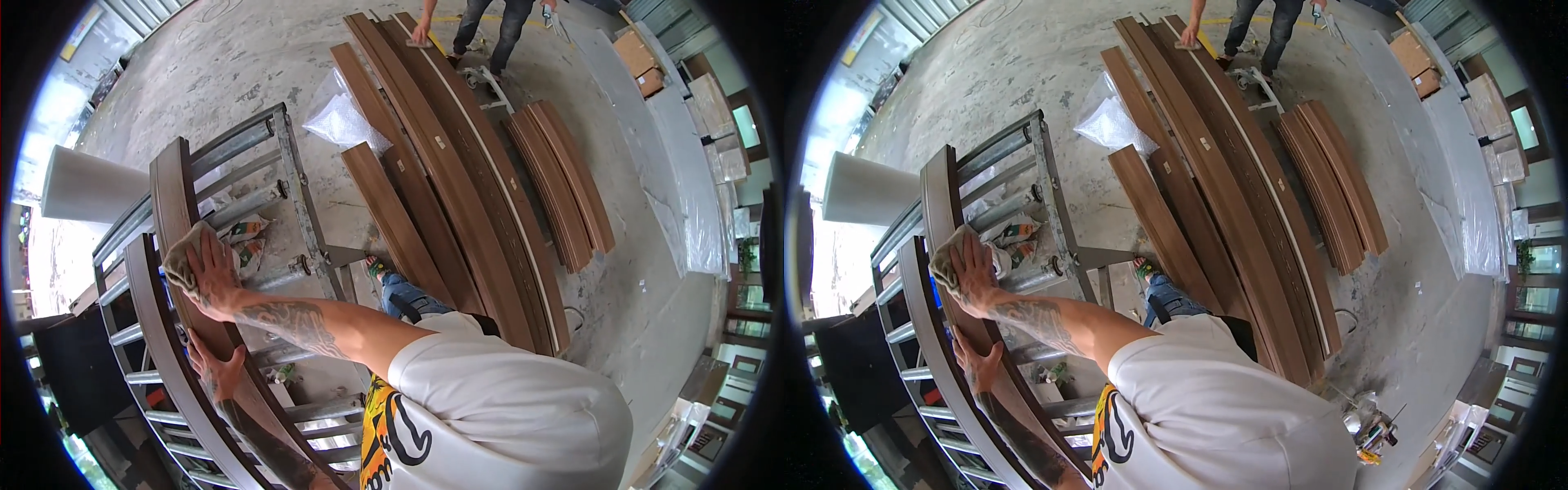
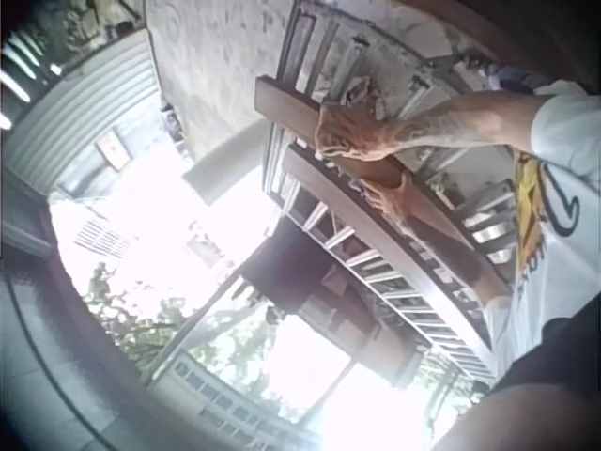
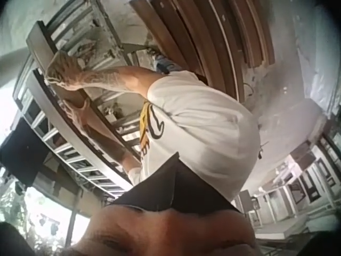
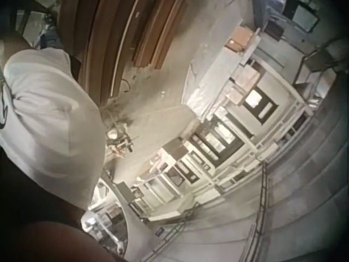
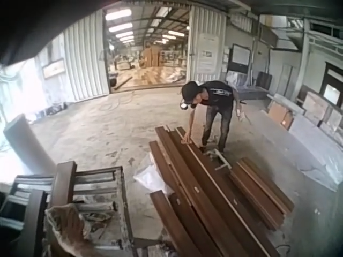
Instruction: Wiping down and applying sealant to wooden planks on a rack.
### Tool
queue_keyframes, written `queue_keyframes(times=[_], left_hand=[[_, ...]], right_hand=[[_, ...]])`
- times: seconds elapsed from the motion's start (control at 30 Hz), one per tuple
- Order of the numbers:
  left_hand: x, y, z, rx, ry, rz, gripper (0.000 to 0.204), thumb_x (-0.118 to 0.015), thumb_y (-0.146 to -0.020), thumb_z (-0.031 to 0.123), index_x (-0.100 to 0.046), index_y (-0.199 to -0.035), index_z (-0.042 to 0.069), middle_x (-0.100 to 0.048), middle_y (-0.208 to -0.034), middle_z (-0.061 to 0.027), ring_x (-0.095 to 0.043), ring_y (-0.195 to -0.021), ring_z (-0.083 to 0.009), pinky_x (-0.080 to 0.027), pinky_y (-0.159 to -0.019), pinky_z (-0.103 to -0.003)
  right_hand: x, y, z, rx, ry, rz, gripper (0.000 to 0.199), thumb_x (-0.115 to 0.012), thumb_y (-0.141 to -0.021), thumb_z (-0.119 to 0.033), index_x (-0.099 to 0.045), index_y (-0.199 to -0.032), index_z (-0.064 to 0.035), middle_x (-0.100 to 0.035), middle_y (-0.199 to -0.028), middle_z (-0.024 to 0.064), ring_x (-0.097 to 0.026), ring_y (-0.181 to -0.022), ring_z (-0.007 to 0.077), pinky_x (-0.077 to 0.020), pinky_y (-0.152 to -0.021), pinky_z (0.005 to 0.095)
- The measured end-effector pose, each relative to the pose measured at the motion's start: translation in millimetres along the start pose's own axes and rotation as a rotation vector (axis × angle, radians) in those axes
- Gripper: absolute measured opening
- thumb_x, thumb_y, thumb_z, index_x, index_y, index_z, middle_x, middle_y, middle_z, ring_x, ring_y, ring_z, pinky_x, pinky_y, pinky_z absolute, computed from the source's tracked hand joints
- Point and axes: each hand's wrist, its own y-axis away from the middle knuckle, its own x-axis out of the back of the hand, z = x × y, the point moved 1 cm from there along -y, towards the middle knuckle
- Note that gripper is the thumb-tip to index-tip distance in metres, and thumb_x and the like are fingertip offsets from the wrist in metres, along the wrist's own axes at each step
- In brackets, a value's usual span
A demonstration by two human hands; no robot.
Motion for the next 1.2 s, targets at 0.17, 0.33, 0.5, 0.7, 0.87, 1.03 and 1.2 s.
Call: queue_keyframes(times=[0.17, 0.33, 0.5, 0.7, 0.87, 1.03, 1.2], left_hand=[[-5.3, -0.1, -4.3, -0.024, -0.012, 0.048, 0.128, -0.088, -0.062, 0.040, -0.012, -0.162, 0.018, -0.027, -0.157, -0.0284, -0.031, -0.141, -0.0506, -0.033, -0.114, -0.059], [1.8, 6.7, -0.4, -0.076, 0.062, 0.065, 0.129, -0.089, -0.058, 0.036, -0.015, -0.161, 0.015, -0.028, -0.155, -0.0259, -0.032, -0.141, -0.0487, -0.035, -0.113, -0.057], [16.2, 0.0, 47.5, 0.057, 0.048, -0.024, 0.130, -0.085, -0.058, 0.047, -0.015, -0.162, 0.015, -0.027, -0.156, -0.0257, -0.035, -0.137, -0.0480, -0.036, -0.110, -0.058], [14.7, 14.8, 37.0, 0.156, 0.036, -0.032, 0.132, -0.086, -0.056, 0.047, -0.014, -0.162, 0.016, -0.027, -0.155, -0.0260, -0.037, -0.136, -0.0461, -0.036, -0.108, -0.059], [14.6, 20.4, 35.1, 0.139, 0.060, 0.000, 0.133, -0.087, -0.053, 0.045, -0.017, -0.162, 0.015, -0.027, -0.156, -0.0253, -0.037, -0.136, -0.0459, -0.035, -0.109, -0.059], [19.1, 22.0, 39.6, 0.143, 0.094, 0.022, 0.131, -0.086, -0.051, 0.042, -0.021, -0.161, 0.014, -0.028, -0.155, -0.0236, -0.035, -0.136, -0.0440, -0.031, -0.111, -0.057], [22.7, 14.7, 45.4, 0.131, 0.138, 0.023, 0.130, -0.085, -0.050, 0.040, -0.022, -0.160, 0.013, -0.029, -0.154, -0.0229, -0.034, -0.137, -0.0429, -0.029, -0.112, -0.056]], right_hand=[[1.3, 51.8, -5.6, 0.137, -0.064, 0.045, 0.090, -0.062, -0.089, -0.048, -0.028, -0.154, 0.0058, -0.012, -0.157, 0.0413, -0.010, -0.149, 0.0558, -0.0100, -0.119, 0.0652], [-5.6, 42.5, -0.5, 0.196, -0.243, 0.195, 0.081, -0.064, -0.088, -0.046, -0.039, -0.150, 0.0010, -0.021, -0.156, 0.0384, -0.017, -0.147, 0.0555, -0.0127, -0.118, 0.0655], [2.0, -46.1, 39.8, 0.040, 0.036, -0.024, 0.088, -0.062, -0.091, -0.052, -0.029, -0.154, 0.0005, -0.019, -0.157, 0.0383, -0.018, -0.146, 0.0554, -0.0185, -0.113, 0.0707], [6.7, -2.1, 31.8, 0.327, 0.134, -0.079, 0.091, -0.056, -0.095, -0.055, -0.024, -0.154, 0.0067, -0.014, -0.157, 0.0425, -0.013, -0.148, 0.0560, -0.0099, -0.120, 0.0642], [20.6, 1.3, 28.7, 0.382, 0.201, -0.218, 0.092, -0.054, -0.096, -0.056, -0.020, -0.156, 0.0048, -0.013, -0.157, 0.0427, -0.010, -0.150, 0.0552, -0.0062, -0.119, 0.0665], [15.7, -123.3, 55.8, 0.184, 0.334, -0.289, 0.087, -0.033, -0.101, -0.062, -0.016, -0.159, 0.0018, -0.011, -0.161, 0.0369, -0.006, -0.152, 0.0517, -0.0073, -0.118, 0.0697], [11.9, -164.3, 79.2, 0.170, 0.300, -0.286, 0.087, -0.033, -0.102, -0.060, -0.015, -0.158, 0.0037, -0.012, -0.160, 0.0391, -0.005, -0.153, 0.0495, -0.0060, -0.120, 0.0662]])
